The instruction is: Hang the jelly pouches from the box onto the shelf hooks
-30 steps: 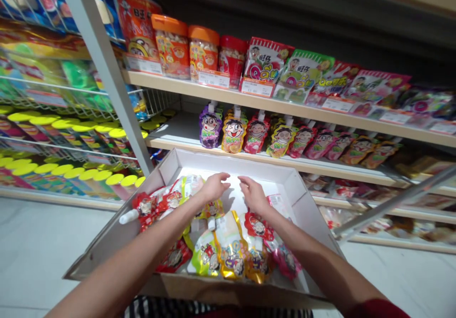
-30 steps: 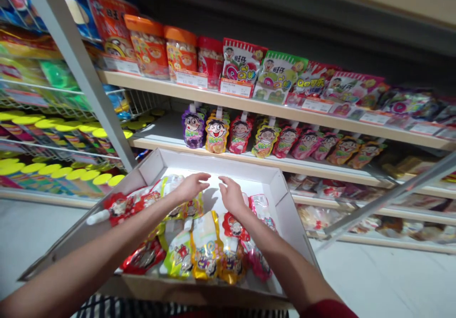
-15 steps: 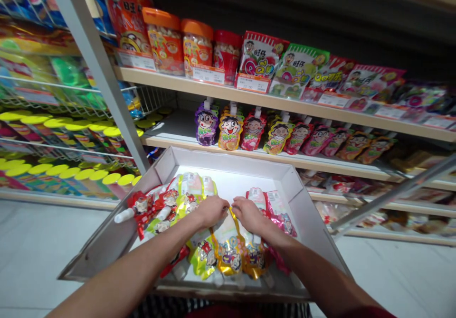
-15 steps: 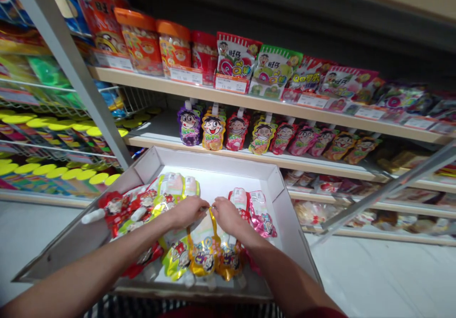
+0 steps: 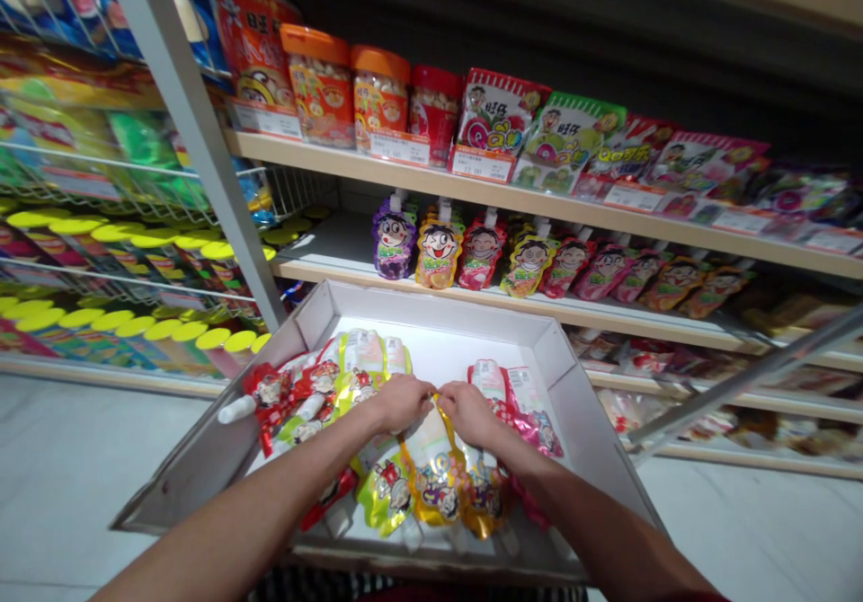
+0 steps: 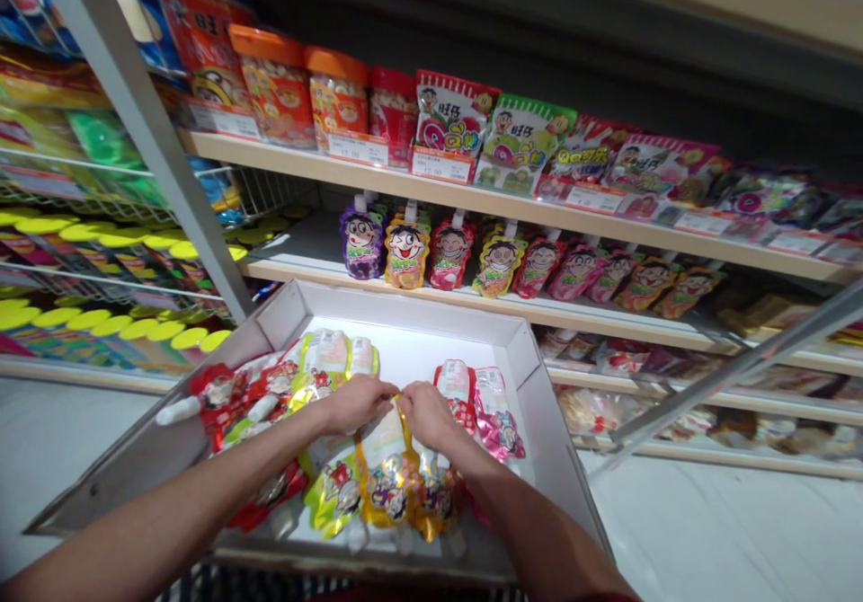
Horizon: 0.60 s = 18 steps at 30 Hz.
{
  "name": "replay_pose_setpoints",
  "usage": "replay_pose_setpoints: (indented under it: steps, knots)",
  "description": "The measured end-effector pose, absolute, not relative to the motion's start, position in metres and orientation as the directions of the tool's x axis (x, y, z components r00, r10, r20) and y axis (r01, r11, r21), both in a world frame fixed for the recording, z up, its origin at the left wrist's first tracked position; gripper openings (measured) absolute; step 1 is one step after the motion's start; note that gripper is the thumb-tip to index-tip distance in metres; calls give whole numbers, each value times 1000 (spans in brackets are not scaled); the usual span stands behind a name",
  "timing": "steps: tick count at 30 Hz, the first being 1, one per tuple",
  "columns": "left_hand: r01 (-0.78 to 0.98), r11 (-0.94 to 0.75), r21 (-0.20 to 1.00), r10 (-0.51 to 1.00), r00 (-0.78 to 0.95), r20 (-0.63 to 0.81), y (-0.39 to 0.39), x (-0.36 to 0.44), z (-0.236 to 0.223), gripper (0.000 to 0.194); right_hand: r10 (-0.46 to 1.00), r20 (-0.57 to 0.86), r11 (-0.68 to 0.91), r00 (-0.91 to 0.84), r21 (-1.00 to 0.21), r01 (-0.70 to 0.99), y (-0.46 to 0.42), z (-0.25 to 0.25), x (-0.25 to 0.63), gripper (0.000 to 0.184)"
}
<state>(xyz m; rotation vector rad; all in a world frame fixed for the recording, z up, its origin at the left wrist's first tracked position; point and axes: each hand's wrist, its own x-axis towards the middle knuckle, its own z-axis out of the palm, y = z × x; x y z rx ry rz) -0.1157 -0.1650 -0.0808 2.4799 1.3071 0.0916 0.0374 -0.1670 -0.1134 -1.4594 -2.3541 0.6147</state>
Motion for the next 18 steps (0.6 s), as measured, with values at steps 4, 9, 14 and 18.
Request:
replay_pose_setpoints:
  steps: [4, 9, 14, 18]
  knots:
    - [786, -524, 328, 802, 585, -120, -165, -116, -78, 31, 920, 43, 341, -389, -575, 744, -167, -108, 37, 26]
    - [781, -523, 342, 802, 586, -113, -164, -117, -77, 31, 933, 47, 311, -358, -607, 731, -167, -102, 37, 24]
    - [781, -509, 363, 808, 578, -111, -164, -116, -73, 30, 941, 63, 299, -332, -611, 733, -165, -94, 40, 25]
    - [775, -506, 379, 806, 581, -111, -162, -117, -75, 30, 963, 82, 247, -256, -645, 724, -160, -91, 47, 24]
